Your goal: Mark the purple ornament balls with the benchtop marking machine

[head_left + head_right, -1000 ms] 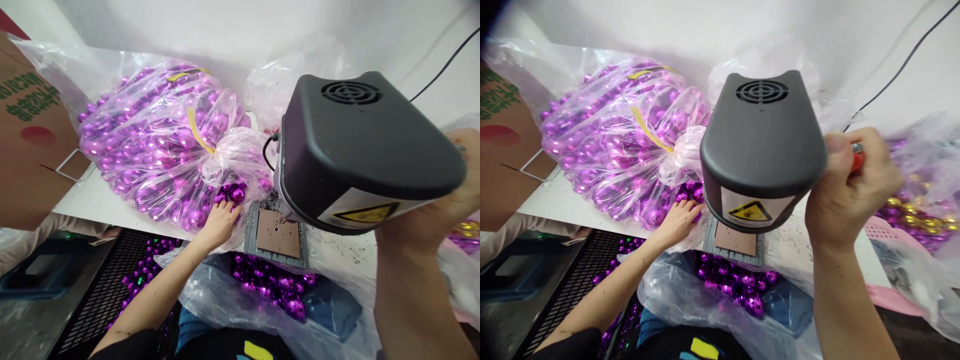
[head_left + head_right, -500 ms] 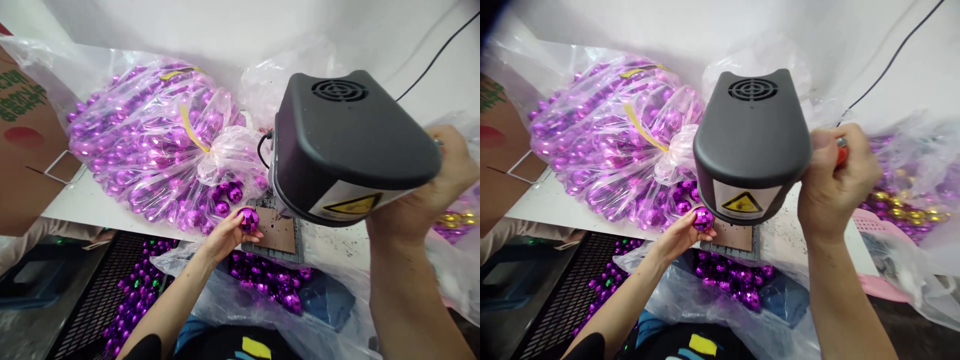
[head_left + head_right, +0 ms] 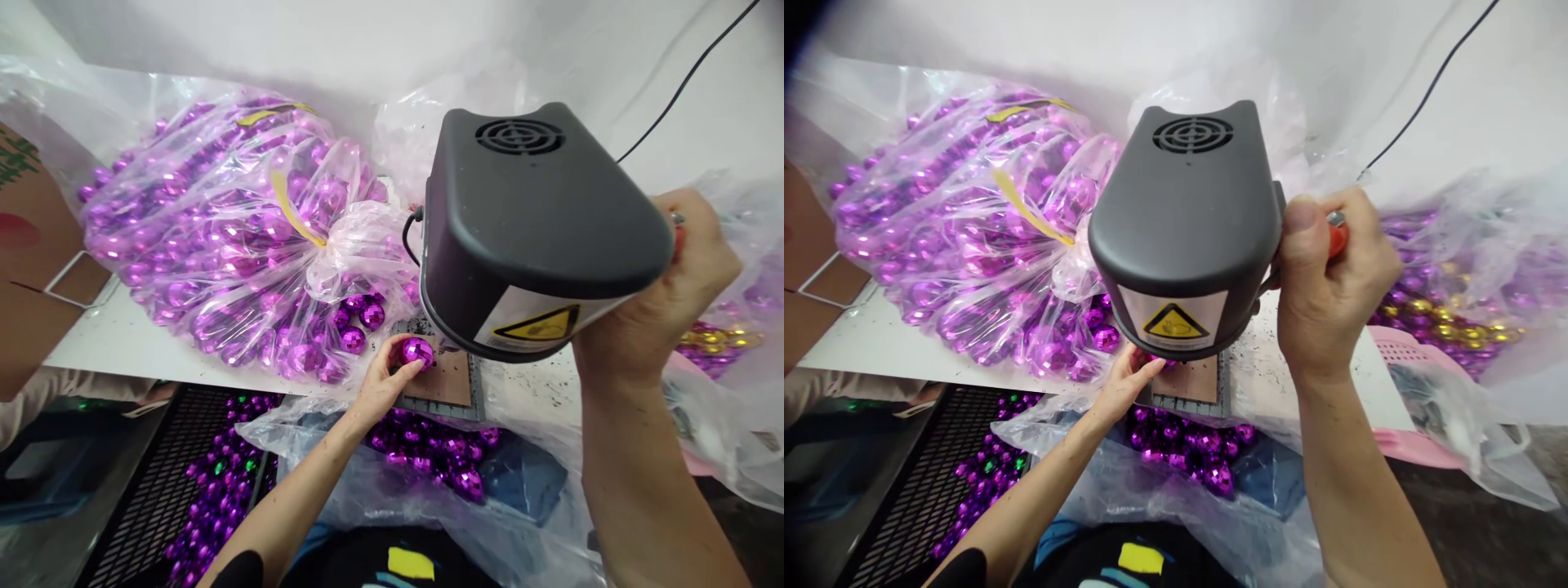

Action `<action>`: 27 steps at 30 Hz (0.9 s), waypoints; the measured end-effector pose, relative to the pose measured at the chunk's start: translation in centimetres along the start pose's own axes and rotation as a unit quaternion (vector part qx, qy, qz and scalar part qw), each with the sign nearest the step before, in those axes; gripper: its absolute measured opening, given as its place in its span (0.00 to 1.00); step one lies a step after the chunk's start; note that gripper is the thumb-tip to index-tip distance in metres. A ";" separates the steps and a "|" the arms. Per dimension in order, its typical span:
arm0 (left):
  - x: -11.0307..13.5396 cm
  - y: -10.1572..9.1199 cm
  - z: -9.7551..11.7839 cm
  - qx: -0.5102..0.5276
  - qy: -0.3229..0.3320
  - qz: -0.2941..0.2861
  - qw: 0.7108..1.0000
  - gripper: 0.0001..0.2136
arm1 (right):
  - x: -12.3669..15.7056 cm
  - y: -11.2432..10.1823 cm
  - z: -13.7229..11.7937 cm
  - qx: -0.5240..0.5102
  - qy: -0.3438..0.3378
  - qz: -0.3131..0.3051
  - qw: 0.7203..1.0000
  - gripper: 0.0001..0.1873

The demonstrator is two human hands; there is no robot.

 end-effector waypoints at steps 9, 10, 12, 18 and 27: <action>0.4 1.5 0.9 -0.312 0.114 -0.021 0.943 0.19 | -0.1 -0.1 -0.1 0.007 -0.004 -0.019 1.000 0.28; 0.3 2.0 1.1 -0.337 0.133 -0.030 0.931 0.18 | -0.1 0.0 -0.1 0.008 -0.003 -0.023 1.000 0.29; 0.2 2.8 1.2 -0.370 0.155 -0.040 0.915 0.16 | 0.0 -0.1 -0.1 0.007 0.002 -0.022 1.000 0.28; -0.4 3.7 0.2 -0.366 0.147 -0.021 0.919 0.15 | 0.0 -0.1 0.1 0.008 0.014 -0.021 1.000 0.29; -0.3 3.7 -0.1 -0.353 0.103 -0.100 0.924 0.16 | 1.4 -1.6 -1.1 0.084 -0.049 0.008 0.995 0.22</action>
Point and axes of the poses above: each hand's wrist, its own x-axis away from the middle knuckle, its own y-axis out of the palm, z = x × y, the point moved 5 cm from there along -x, towards the middle knuckle, and after that the axes turned 11 degrees about x, right-handed, at the moved point
